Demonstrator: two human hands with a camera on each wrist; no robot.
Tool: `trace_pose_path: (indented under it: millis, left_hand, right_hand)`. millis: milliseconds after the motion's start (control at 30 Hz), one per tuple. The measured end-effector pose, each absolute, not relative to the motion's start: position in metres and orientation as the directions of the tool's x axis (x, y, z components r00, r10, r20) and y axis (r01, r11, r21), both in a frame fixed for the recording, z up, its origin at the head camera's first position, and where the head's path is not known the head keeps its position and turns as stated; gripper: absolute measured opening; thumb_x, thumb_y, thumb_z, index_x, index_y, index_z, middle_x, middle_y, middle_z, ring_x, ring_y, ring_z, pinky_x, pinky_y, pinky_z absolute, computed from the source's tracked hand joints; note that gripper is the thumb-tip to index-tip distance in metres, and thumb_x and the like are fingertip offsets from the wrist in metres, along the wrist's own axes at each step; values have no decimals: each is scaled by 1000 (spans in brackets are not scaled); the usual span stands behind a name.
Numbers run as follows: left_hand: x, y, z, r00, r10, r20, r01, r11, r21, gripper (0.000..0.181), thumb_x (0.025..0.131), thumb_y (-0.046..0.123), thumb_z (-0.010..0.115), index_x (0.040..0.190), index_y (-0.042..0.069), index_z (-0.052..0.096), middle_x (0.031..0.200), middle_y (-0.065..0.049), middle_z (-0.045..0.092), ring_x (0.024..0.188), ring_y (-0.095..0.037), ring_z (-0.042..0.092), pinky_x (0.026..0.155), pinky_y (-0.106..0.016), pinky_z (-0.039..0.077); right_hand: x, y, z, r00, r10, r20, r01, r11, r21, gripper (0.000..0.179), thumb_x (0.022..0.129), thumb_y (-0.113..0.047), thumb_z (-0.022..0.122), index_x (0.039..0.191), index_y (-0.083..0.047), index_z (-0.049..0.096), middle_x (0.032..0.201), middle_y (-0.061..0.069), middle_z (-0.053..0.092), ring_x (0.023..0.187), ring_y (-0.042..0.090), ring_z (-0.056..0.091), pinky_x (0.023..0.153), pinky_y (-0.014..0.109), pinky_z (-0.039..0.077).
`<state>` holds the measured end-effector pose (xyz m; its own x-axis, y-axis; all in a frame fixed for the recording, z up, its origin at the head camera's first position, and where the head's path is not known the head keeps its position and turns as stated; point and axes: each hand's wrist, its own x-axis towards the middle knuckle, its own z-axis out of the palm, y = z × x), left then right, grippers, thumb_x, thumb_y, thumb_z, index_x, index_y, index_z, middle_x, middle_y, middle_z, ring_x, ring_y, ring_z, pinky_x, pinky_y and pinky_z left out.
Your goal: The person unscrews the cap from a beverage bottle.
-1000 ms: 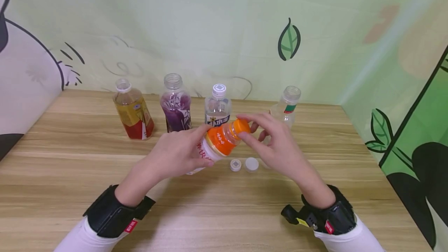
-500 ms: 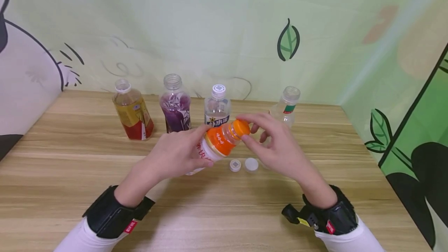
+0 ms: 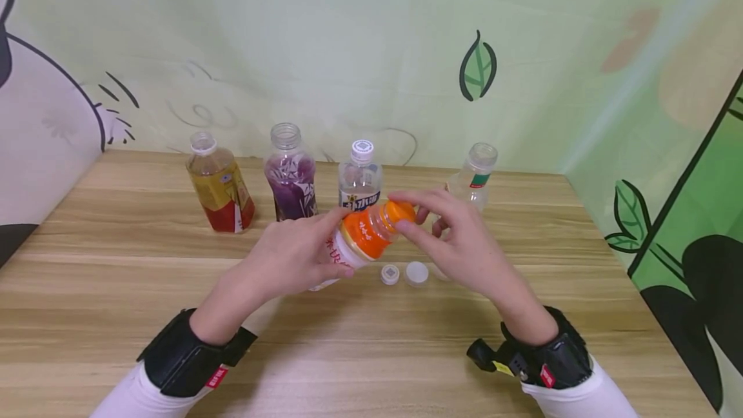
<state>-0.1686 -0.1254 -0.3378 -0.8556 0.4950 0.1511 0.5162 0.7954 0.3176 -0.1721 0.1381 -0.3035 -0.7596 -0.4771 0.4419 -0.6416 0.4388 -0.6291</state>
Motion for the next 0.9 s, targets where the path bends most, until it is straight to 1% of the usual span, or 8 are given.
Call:
trace_pose_path:
  millis: [133, 267, 400, 500, 600, 733, 833, 900]
  left_hand:
    - [-169, -125, -338, -858, 493, 146, 512, 796, 322, 84, 79, 46, 88, 145, 11, 51, 109, -4, 72, 81, -21, 67, 58, -33, 52]
    - [-169, -125, -338, -857, 493, 148, 513, 795, 324, 83, 78, 46, 89, 144, 11, 51, 108, -4, 72, 80, -20, 67, 58, -32, 51]
    - [-168, -125, -338, -855, 496, 151, 517, 793, 322, 84, 79, 46, 89, 144, 11, 51, 109, -4, 72, 81, -21, 67, 58, -32, 51]
    - [-168, -125, -337, -854, 498, 153, 520, 794, 315, 85, 79, 46, 88, 145, 10, 50, 108, -5, 72, 80, -21, 67, 58, -33, 51]
    - [-168, -125, -338, -853, 498, 156, 521, 794, 314, 85, 79, 46, 88, 145, 10, 50, 108, -5, 72, 80, -21, 67, 58, -33, 52]
    - [-168, -125, -338, -851, 500, 160, 524, 789, 320, 84, 79, 46, 88, 144, 10, 51, 106, -4, 72, 79, -20, 67, 58, -33, 51]
    - [-169, -125, -338, -848, 503, 166, 528, 787, 319, 83, 79, 46, 88, 144, 10, 51, 106, -4, 72, 78, -20, 66, 58, -33, 51]
    - [-168, -126, -338, -849, 502, 166, 528, 788, 317, 83, 79, 46, 88, 144, 10, 51, 106, -4, 72, 79, -20, 67, 57, -34, 51]
  right_hand:
    - [-173, 138, -304, -747, -483, 457, -657, 427, -621, 35, 93, -8, 77, 128, -9, 71, 113, -1, 71, 88, 15, 57, 60, 28, 48]
    - [-173, 138, -304, -730, -497, 469, -676, 420, -606, 39, 92, -5, 77, 130, -7, 69, 115, 1, 71, 93, 16, 59, 61, 29, 51]
    - [-172, 138, -304, -742, -490, 459, -663, 430, -613, 44, 91, -4, 76, 134, -4, 65, 120, 4, 70, 96, 16, 59, 63, 31, 52]
    - [-172, 139, -305, -742, -491, 457, -663, 438, -607, 42, 91, -3, 75, 133, -3, 65, 120, 4, 70, 97, 15, 60, 63, 33, 52]
    - [-172, 139, -304, -737, -499, 455, -669, 443, -597, 41, 91, -2, 74, 132, -4, 66, 118, 3, 70, 97, 16, 59, 62, 35, 52]
    - [-170, 140, -304, -751, -499, 434, -653, 457, -605, 42, 92, -4, 73, 134, -9, 66, 122, 2, 65, 97, 16, 56, 61, 36, 52]
    - [-170, 140, -304, -762, -495, 418, -638, 461, -616, 41, 94, -8, 74, 134, -12, 67, 124, 2, 62, 96, 16, 54, 60, 34, 51]
    - [-170, 140, -303, -766, -492, 414, -632, 457, -626, 39, 94, -11, 75, 133, -12, 68, 121, 1, 64, 95, 17, 54, 60, 32, 50]
